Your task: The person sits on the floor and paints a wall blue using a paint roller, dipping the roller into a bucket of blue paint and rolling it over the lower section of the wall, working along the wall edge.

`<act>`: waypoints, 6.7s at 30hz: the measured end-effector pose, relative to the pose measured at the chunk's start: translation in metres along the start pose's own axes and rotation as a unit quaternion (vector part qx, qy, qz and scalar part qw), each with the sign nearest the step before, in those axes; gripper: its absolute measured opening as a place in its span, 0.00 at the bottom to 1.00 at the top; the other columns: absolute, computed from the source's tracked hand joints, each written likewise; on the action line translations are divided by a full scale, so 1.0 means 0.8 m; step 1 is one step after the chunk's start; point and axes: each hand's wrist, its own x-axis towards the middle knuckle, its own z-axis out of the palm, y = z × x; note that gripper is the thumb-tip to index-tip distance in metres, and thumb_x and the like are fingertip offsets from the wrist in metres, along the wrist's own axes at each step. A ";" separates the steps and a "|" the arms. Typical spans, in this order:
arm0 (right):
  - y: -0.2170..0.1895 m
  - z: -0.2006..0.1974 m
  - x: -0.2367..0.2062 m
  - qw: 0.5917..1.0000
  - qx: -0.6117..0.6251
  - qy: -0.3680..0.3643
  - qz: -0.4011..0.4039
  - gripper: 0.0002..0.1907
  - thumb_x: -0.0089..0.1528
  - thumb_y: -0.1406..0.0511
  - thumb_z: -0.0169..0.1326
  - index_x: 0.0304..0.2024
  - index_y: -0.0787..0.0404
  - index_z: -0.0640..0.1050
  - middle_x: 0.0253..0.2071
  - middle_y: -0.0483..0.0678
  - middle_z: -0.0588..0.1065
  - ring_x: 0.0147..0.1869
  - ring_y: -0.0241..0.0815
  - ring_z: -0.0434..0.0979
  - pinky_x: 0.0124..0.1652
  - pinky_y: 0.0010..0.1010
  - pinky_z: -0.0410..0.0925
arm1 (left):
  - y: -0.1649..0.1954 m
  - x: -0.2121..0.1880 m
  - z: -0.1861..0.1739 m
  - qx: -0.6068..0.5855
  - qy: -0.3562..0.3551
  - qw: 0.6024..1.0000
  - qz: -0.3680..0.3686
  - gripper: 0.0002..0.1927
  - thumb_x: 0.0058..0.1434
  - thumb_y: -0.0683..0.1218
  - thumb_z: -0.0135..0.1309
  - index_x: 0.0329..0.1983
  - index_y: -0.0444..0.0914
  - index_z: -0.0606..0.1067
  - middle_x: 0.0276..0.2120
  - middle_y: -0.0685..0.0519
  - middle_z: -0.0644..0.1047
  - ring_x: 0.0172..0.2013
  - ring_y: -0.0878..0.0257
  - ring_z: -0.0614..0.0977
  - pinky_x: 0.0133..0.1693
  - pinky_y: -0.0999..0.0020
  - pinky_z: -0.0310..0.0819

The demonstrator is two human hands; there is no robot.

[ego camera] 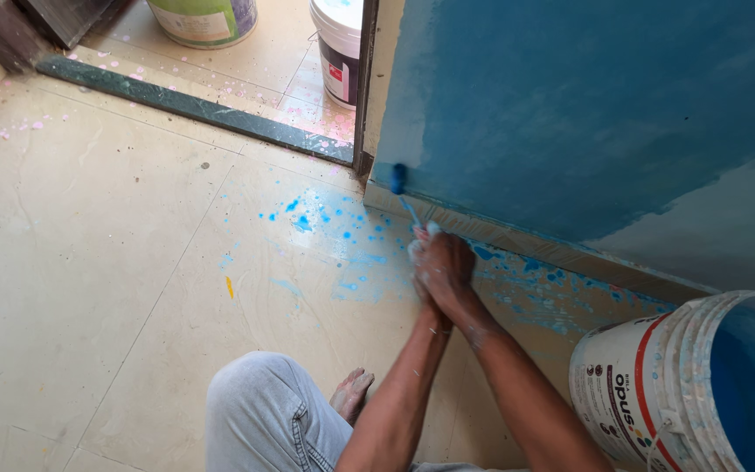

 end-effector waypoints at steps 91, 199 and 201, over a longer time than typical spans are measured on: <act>-0.037 -0.087 0.002 0.999 0.036 -0.010 0.039 0.14 0.64 0.57 0.52 0.46 0.56 0.79 0.33 0.52 0.80 0.35 0.54 0.82 0.37 0.47 0.73 | -0.011 -0.007 0.040 0.109 -0.001 0.993 0.037 0.22 0.72 0.57 0.37 0.58 0.39 0.70 0.50 0.49 0.74 0.51 0.58 0.76 0.53 0.61 0.72; -0.090 -0.214 0.000 1.000 0.004 0.010 -0.006 0.13 0.65 0.57 0.52 0.36 0.58 0.81 0.29 0.52 0.80 0.30 0.51 0.82 0.35 0.46 0.72 | -0.036 0.000 0.179 0.291 0.015 0.946 0.142 0.16 0.74 0.52 0.37 0.47 0.36 0.71 0.36 0.53 0.74 0.34 0.61 0.77 0.37 0.63 0.75; -0.107 -0.208 0.008 1.000 -0.005 0.008 -0.015 0.12 0.65 0.59 0.52 0.35 0.58 0.82 0.29 0.52 0.80 0.30 0.52 0.81 0.35 0.46 0.72 | -0.017 0.005 0.178 0.143 -0.004 0.987 0.076 0.18 0.71 0.54 0.36 0.46 0.38 0.71 0.35 0.53 0.75 0.35 0.62 0.79 0.37 0.65 0.76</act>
